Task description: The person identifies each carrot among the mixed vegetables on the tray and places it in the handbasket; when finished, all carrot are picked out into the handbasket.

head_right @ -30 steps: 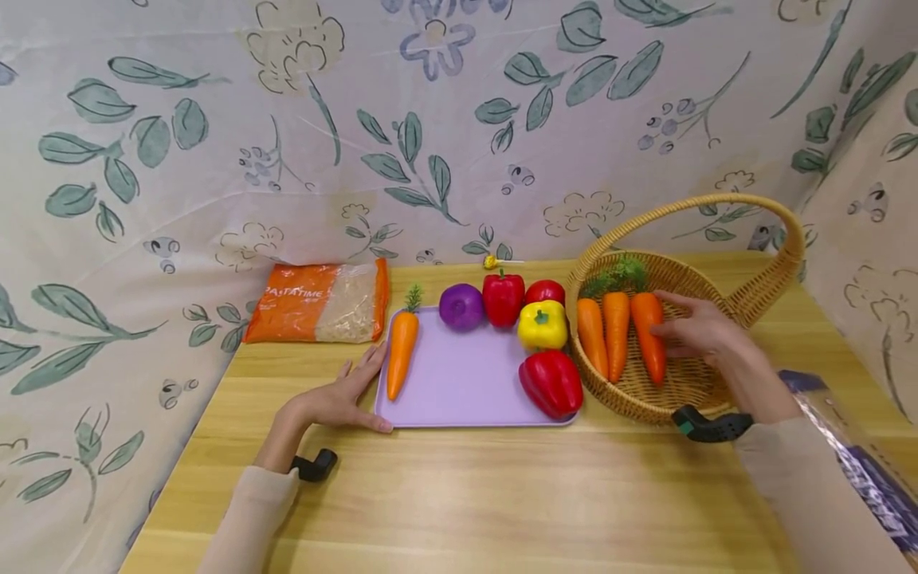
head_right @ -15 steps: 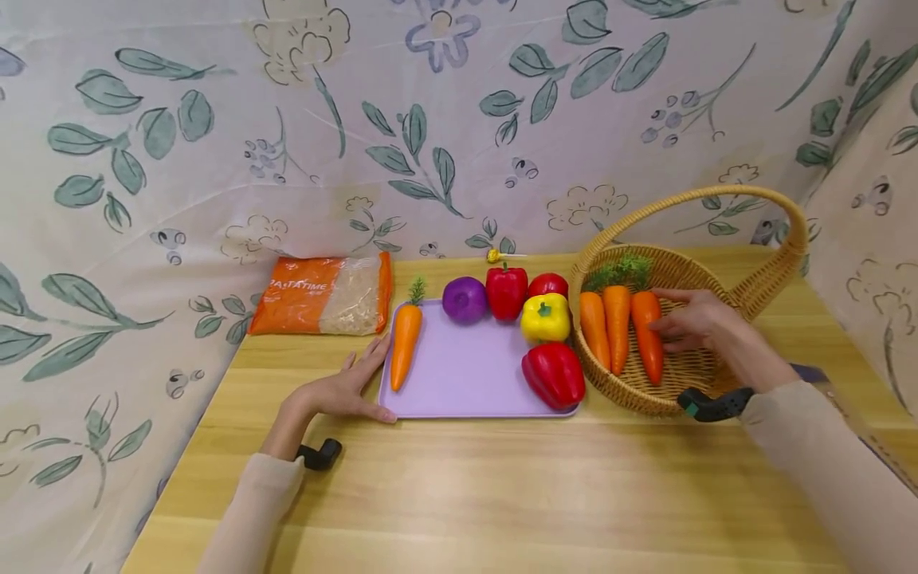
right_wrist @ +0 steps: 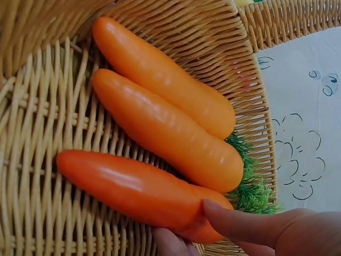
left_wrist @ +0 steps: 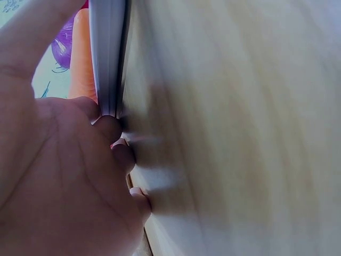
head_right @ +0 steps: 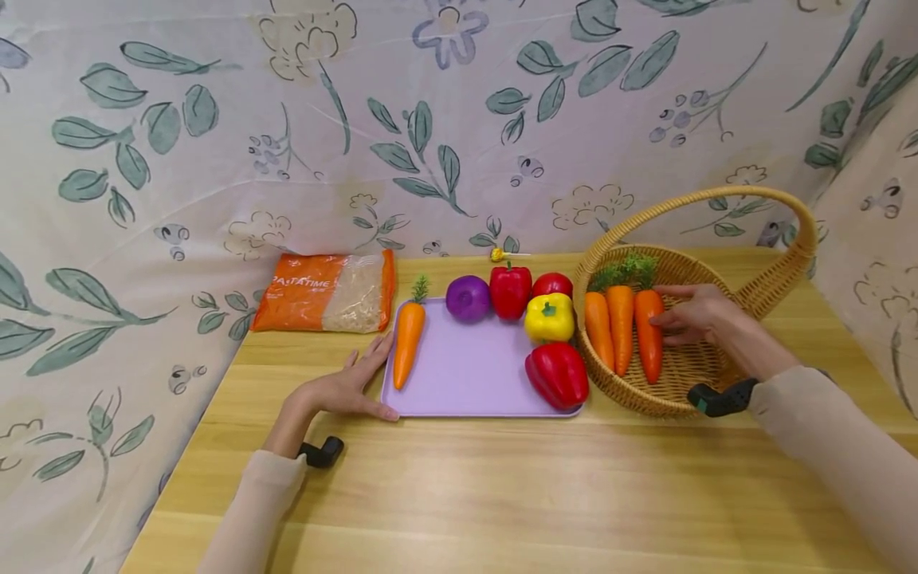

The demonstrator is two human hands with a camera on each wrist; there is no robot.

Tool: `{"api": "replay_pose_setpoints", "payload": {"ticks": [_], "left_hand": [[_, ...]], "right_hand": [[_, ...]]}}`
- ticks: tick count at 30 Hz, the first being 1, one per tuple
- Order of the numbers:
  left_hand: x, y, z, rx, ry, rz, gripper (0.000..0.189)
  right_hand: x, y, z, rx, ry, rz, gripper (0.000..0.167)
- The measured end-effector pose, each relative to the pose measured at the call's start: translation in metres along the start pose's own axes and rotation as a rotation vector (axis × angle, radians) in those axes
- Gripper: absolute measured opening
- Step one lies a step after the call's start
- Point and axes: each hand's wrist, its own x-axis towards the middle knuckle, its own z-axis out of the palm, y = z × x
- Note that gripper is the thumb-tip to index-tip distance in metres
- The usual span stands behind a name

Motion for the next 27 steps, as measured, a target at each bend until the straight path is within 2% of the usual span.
{"api": "replay_pose_setpoints", "payload": {"ticks": [5, 10, 13, 17, 22, 27], "left_hand": [[0.000, 0.000, -0.001, 0.003, -0.006, -0.005, 0.137], [0.001, 0.000, -0.001, 0.001, -0.007, -0.012, 0.136], [0.001, 0.000, -0.001, -0.001, -0.005, -0.010, 0.136], [0.000, 0.000, -0.001, -0.002, -0.005, -0.013, 0.137], [-0.001, 0.001, -0.002, -0.004, -0.006, -0.016, 0.138], [-0.001, 0.001, -0.001, -0.005, -0.003, -0.015, 0.137]], "right_hand": [[0.001, 0.000, 0.000, -0.049, -0.022, -0.032, 0.085], [-0.004, -0.006, -0.001, -0.172, -0.066, -0.070, 0.089], [-0.016, -0.016, 0.001, -0.271, -0.079, -0.086, 0.091], [-0.039, -0.027, 0.009, -0.391, -0.069, -0.163, 0.087], [-0.065, -0.033, 0.029, -0.441, -0.067, -0.267, 0.076], [-0.084, -0.037, 0.047, -0.452, -0.106, -0.324, 0.066]]}}
